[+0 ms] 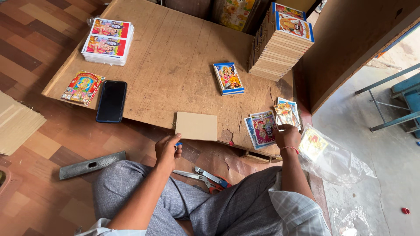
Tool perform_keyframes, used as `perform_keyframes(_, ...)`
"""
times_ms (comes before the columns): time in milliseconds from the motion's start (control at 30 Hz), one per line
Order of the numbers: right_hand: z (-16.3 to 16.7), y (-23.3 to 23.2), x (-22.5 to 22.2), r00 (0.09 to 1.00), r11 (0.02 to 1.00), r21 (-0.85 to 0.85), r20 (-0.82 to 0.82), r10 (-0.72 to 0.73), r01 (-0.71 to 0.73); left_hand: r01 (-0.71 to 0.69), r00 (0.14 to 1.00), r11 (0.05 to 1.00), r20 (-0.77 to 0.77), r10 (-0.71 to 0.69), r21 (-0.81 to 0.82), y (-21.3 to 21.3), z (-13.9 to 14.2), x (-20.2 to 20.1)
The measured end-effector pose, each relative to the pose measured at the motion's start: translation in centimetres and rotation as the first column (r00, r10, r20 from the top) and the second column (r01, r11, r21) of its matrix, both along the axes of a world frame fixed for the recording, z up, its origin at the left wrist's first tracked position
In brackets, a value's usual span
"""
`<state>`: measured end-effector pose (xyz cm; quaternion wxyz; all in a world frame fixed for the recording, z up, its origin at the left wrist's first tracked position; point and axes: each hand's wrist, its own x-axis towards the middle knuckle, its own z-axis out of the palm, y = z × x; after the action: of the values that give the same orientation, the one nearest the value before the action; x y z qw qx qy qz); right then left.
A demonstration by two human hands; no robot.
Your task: The person sits on the floor at a low wooden board and attaches blue paper border strips around small printed deity picture cards, pressing the strips down by hand and stacking the finished cards. They then handle smaller yellow-backed cards, fitting border pieces onto them and setting completed ones aside.
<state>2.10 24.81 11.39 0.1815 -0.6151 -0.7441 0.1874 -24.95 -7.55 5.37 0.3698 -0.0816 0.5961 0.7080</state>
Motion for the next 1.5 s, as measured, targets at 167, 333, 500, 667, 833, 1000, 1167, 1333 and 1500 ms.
perform_keyframes(167,0.1,0.3,0.2,1.0,0.999,-0.05,0.017,0.021,-0.02,-0.011,1.0,1.0,0.015,0.011,-0.018,0.0,0.1,0.0)
perform_keyframes(333,0.6,0.0,0.4,0.702,0.985,-0.124,-0.712,-0.006,-0.117,0.019,0.998,0.997,0.057,-0.014,-0.08,-0.1,0.0,0.1)
perform_keyframes(500,-1.0,-3.6,-3.7,0.346,0.756,-0.406,-0.904,-0.251,-0.514,-0.195,0.92,0.979,-0.357,0.163,-0.056,0.1,-0.8,0.1)
perform_keyframes(667,-4.2,-11.4,-10.8,0.448,0.486,-0.659,-0.75,-0.487,-0.575,-0.287,0.631,0.953,-0.768,0.109,-0.101,0.3,-0.5,-0.2)
perform_keyframes(833,-4.7,-17.8,-16.1,0.503,0.415,-0.72,-0.689,-0.522,-0.556,-0.24,0.573,0.969,-0.814,0.099,-0.051,0.2,0.8,-1.2)
perform_keyframes(1000,-4.5,-20.8,-17.5,0.488,0.581,-0.605,-0.792,-0.366,-0.545,0.137,0.858,0.991,-0.499,-0.123,-0.009,0.3,1.1,-1.7)
perform_keyframes(1167,-3.9,-19.4,-16.9,0.456,0.663,-0.561,-0.818,-0.352,-0.495,0.212,0.953,0.97,-0.243,-0.179,0.119,0.2,0.7,-3.2)
perform_keyframes(1333,-1.6,-14.5,-15.3,0.548,0.743,-0.475,-0.818,-0.175,-0.471,0.331,0.919,0.942,-0.243,-0.311,0.047,0.0,0.4,-4.9)
perform_keyframes(1500,-1.8,-12.3,-15.4,0.646,0.658,-0.546,-0.755,-0.117,-0.519,0.136,0.841,0.989,-0.521,-0.148,-0.06,0.9,-0.2,-6.2)
